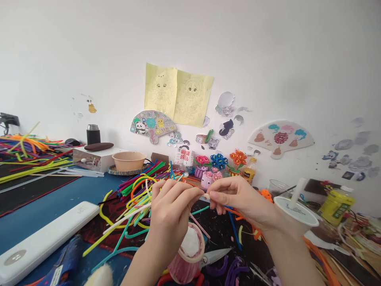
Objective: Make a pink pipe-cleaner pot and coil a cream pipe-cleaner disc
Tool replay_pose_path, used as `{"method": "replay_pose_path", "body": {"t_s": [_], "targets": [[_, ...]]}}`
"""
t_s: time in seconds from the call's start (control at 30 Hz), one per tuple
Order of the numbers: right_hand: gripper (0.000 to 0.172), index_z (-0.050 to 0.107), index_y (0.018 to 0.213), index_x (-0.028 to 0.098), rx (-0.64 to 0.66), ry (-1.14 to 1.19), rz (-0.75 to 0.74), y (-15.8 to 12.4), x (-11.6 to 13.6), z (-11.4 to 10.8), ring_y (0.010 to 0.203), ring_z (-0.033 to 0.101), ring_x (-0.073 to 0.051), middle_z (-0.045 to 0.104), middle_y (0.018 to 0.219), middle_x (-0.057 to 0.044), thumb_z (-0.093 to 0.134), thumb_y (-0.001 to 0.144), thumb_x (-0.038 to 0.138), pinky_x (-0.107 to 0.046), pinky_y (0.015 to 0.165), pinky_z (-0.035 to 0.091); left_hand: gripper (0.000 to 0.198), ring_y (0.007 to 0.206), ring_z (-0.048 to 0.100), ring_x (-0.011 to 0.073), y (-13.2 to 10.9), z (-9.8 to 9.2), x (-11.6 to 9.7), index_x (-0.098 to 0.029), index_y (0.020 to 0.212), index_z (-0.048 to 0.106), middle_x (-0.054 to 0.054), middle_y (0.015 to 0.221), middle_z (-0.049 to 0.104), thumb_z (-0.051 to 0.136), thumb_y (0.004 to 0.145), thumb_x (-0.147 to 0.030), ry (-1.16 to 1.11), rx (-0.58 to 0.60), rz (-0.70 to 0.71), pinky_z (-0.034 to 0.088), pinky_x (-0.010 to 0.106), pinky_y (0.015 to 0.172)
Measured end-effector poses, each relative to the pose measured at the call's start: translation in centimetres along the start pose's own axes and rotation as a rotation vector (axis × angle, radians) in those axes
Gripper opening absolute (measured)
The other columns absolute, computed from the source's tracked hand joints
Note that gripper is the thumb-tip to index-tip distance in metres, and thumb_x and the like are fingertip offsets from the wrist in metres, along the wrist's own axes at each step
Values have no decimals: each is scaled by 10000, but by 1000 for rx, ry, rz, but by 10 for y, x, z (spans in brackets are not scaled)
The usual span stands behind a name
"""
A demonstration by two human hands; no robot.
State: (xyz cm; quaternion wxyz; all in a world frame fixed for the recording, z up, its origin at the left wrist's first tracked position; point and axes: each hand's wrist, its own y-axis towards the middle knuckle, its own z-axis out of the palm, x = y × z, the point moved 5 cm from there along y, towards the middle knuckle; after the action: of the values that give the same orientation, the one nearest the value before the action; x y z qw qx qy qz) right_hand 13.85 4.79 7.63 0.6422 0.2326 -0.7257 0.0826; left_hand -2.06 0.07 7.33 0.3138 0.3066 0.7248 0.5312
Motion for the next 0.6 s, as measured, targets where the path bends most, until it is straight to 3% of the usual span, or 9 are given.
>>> {"method": "replay_pose_path", "body": {"t_s": [0.27, 0.6], "targets": [[243, 736, 712, 157, 35, -41, 67, 0, 0, 5, 496, 547, -84, 668, 599, 11, 864, 641, 352, -207, 505, 440, 164, 736, 592, 158, 1, 0, 2, -238, 857, 672, -29, 784, 729, 598, 900, -98, -32, 27, 27, 367, 343, 732], [181, 721, 702, 149, -233, -26, -171, 7, 7, 14, 515, 560, -89, 641, 579, 20, 836, 663, 283, -187, 495, 460, 76, 691, 603, 150, -3, 0, 3, -185, 865, 671, -9, 780, 732, 655, 872, -111, 81, -81, -69, 380, 315, 716]]}}
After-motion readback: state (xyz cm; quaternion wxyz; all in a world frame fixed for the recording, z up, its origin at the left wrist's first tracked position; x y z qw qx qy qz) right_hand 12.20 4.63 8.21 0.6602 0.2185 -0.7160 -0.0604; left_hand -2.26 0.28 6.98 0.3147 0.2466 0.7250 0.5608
